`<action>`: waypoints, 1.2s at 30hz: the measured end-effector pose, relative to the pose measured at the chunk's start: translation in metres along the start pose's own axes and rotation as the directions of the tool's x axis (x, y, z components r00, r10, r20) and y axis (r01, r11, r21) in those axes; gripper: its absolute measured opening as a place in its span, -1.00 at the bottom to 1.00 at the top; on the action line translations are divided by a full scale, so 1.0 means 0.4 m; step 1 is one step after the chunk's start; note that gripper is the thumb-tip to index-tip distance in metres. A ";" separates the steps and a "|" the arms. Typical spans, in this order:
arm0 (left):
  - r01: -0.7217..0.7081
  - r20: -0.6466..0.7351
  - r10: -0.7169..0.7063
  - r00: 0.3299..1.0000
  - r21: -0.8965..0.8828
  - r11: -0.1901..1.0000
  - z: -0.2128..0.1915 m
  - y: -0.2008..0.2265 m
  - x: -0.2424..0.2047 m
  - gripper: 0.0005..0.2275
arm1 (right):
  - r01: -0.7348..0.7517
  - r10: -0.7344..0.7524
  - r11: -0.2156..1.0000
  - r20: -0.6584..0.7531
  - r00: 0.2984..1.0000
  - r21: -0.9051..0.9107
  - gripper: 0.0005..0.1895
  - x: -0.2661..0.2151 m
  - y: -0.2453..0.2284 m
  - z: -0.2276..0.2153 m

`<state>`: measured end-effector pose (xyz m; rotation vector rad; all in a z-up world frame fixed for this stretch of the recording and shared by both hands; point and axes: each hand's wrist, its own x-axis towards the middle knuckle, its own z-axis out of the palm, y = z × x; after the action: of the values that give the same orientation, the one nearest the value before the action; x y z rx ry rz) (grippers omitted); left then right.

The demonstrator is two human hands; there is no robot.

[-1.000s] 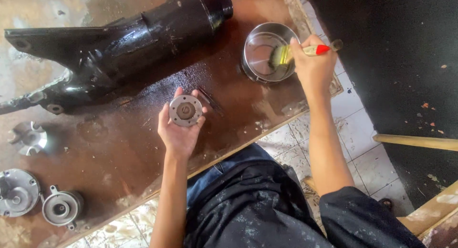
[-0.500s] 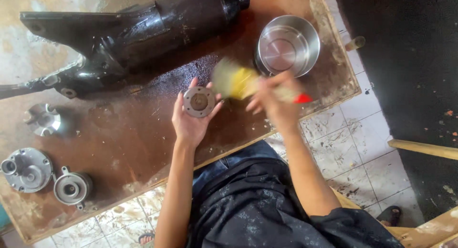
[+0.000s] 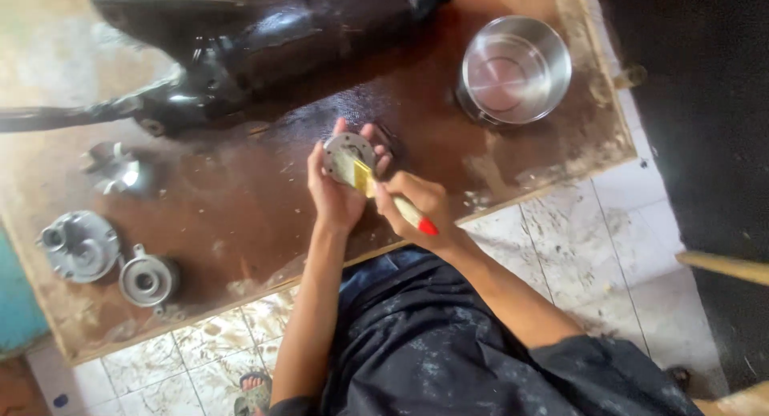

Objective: The person paints several small, round metal parts using a yellow brush dipped in a metal container. They handle the parts one by one, rotating them to apply the substance to the surfaces and edges, and place them back on the workbench after painting.

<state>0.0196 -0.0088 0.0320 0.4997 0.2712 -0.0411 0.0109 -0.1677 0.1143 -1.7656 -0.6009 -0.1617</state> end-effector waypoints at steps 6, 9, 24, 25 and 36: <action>0.105 -0.046 -0.108 0.993 -0.072 0.992 0.008 0.011 -0.008 -0.41 | -0.062 0.063 0.998 -0.060 0.996 0.011 -0.81 0.024 0.009 -0.005; 0.077 0.039 -0.071 0.997 -0.158 0.985 -0.008 0.012 0.001 -0.45 | 0.136 -0.128 0.986 0.090 0.988 -0.097 -0.82 0.013 0.020 -0.006; 0.050 0.051 -0.043 0.998 -0.145 0.988 -0.015 0.002 -0.005 -0.41 | -0.219 0.213 0.950 0.050 0.976 0.222 -0.80 0.001 0.060 0.042; 0.046 0.048 -0.039 0.998 -0.146 0.988 -0.005 0.005 -0.009 -0.41 | -0.219 0.212 0.950 0.054 0.976 0.223 -0.80 0.005 0.074 0.033; 0.085 -0.080 -0.085 0.993 -0.014 0.996 0.012 0.013 -0.016 -0.41 | -0.233 0.298 0.919 -0.174 0.939 0.320 -0.79 0.014 0.073 0.025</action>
<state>0.0152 -0.0066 0.0402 0.4792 0.3717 -0.1024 0.0276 -0.1612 0.0886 -1.4950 -0.2052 -0.0703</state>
